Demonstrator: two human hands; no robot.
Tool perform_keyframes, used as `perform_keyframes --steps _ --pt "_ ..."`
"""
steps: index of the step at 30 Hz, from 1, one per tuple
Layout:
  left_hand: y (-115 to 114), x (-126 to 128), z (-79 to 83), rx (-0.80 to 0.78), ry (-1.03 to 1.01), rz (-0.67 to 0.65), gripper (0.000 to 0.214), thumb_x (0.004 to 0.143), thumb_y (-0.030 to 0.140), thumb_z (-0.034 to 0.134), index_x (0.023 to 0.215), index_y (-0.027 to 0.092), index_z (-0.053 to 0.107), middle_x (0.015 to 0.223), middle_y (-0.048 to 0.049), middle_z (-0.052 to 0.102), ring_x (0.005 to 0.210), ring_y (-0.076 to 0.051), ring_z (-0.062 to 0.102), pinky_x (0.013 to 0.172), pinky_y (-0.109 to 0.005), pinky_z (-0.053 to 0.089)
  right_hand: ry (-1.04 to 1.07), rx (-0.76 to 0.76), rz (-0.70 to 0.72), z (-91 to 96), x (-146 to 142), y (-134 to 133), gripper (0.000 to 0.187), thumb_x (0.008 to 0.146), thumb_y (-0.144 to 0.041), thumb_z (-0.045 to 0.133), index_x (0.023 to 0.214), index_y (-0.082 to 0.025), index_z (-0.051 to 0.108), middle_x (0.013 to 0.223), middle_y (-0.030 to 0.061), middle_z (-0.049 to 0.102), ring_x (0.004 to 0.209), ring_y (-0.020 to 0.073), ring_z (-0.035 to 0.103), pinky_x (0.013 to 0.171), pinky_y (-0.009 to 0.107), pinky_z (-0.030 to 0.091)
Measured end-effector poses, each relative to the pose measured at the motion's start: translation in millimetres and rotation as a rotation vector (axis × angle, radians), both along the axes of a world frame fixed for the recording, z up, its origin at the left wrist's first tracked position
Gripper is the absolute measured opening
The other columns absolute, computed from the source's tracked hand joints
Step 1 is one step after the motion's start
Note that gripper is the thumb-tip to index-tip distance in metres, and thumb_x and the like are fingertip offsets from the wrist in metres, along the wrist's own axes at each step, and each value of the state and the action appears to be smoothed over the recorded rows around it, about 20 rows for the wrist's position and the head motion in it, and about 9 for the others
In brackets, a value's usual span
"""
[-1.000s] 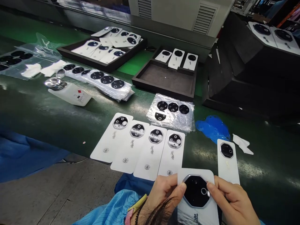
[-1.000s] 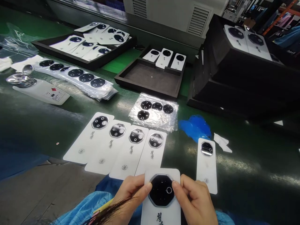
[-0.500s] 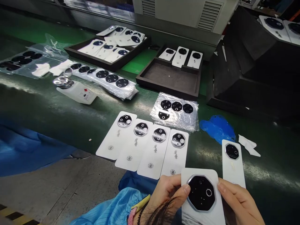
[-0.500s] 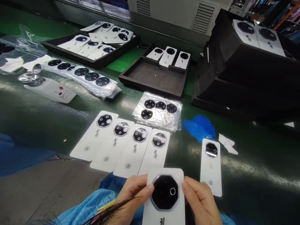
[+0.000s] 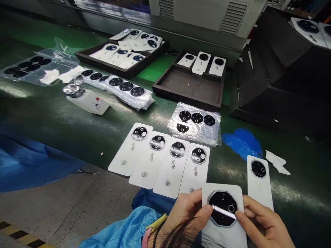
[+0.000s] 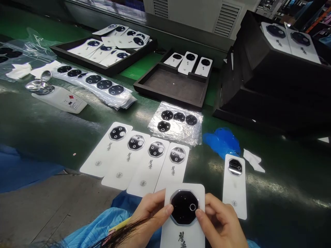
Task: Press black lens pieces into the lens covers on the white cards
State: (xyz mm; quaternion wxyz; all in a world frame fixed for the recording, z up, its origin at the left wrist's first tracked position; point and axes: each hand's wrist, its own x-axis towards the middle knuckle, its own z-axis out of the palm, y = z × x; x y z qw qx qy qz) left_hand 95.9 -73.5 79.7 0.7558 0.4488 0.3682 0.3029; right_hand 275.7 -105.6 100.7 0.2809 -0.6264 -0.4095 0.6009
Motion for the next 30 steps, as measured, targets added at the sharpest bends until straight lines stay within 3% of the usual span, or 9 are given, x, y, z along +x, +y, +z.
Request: perform_keyframes --steps 4,6,10,13,17,19,21,25,30 --pt "5 -6 -6.9 -0.025 -0.064 0.014 0.039 0.087 0.049 0.053 0.110 0.018 0.062 0.090 -0.0067 0.069 0.086 -0.021 0.064 0.075 -0.029 0.053 -0.126 0.084 -0.074 -6.8 12 3 0.024 0.069 -0.053 0.066 0.066 -0.029 0.066 0.052 -0.0010 0.061 0.050 0.0232 0.059 0.048 0.029 0.049" --pt "6 -12 -16.8 0.072 -0.036 0.049 0.037 0.090 0.044 0.050 0.119 0.021 0.055 0.098 -0.0072 0.068 0.090 -0.020 0.065 0.073 -0.027 0.055 -0.195 0.088 -0.130 -10.0 22 10 0.030 0.070 -0.057 0.063 0.063 -0.028 0.063 0.054 -0.0009 0.061 0.052 0.0233 0.060 0.052 0.030 0.051" --pt "10 -26 -33.9 0.660 0.327 0.107 0.033 0.089 0.018 0.045 0.121 0.022 0.051 0.108 -0.0072 0.067 0.095 -0.018 0.065 0.083 -0.027 0.055 -0.385 0.018 -0.165 -12.5 42 32 0.040 0.067 -0.065 0.056 0.078 -0.028 0.067 0.069 0.0025 0.070 0.065 0.0284 0.066 0.065 0.038 0.055" --pt "14 -32 -36.3 1.115 0.511 0.016 0.032 0.087 0.006 0.040 0.113 0.014 0.055 0.106 -0.0100 0.069 0.107 -0.020 0.062 0.095 -0.029 0.050 -0.611 -0.007 -0.065 -8.6 57 45 0.039 0.064 -0.064 0.052 0.074 -0.028 0.065 0.066 0.0042 0.072 0.063 0.0311 0.067 0.064 0.042 0.055" --pt "13 -29 -44.6 1.326 0.637 -0.071 0.026 0.092 0.010 0.040 0.111 0.010 0.058 0.108 -0.0070 0.071 0.112 -0.019 0.060 0.103 -0.028 0.044 -1.008 0.137 0.092 3.3 65 64 0.032 0.070 -0.054 0.040 0.067 -0.030 0.061 0.051 0.0036 0.067 0.052 0.0307 0.066 0.045 0.040 0.049" --pt "10 -22 -55.4 1.384 0.677 -0.029 0.019 0.090 0.015 0.048 0.104 0.013 0.061 0.106 -0.0034 0.072 0.112 -0.018 0.060 0.102 -0.027 0.045 -1.077 0.311 0.182 7.6 57 78 0.031 0.075 -0.048 0.037 0.069 -0.029 0.060 0.053 0.0032 0.068 0.046 0.0269 0.064 0.039 0.036 0.046" --pt "7 -15 -66.6 1.475 0.718 0.035 0.013 0.087 0.015 0.054 0.095 0.014 0.063 0.101 -0.0016 0.073 0.108 -0.017 0.062 0.099 -0.026 0.048 -1.030 0.480 0.277 7.4 38 98 0.028 0.079 -0.043 0.039 0.074 -0.027 0.061 0.066 0.0036 0.072 0.051 0.0226 0.066 0.043 0.033 0.049" --pt "7 -7 -77.8 1.591 0.704 0.058 0.016 0.088 0.017 0.052 0.092 0.015 0.067 0.100 -0.0013 0.074 0.104 -0.018 0.064 0.095 -0.024 0.050 -0.992 0.566 0.395 -5.6 -19 142 0.018 0.081 -0.029 0.048 0.092 -0.023 0.061 0.093 0.0047 0.071 0.062 0.0178 0.066 0.062 0.032 0.054" --pt "10 -7 -83.1 1.654 0.685 0.084 0.021 0.092 0.027 0.049 0.092 0.018 0.069 0.101 0.0026 0.074 0.100 -0.016 0.065 0.086 -0.023 0.055 -1.035 0.605 0.470 -21.5 -85 175 0.020 0.080 -0.021 0.060 0.100 -0.017 0.057 0.099 0.0113 0.066 0.091 0.0274 0.062 0.070 0.038 0.053"
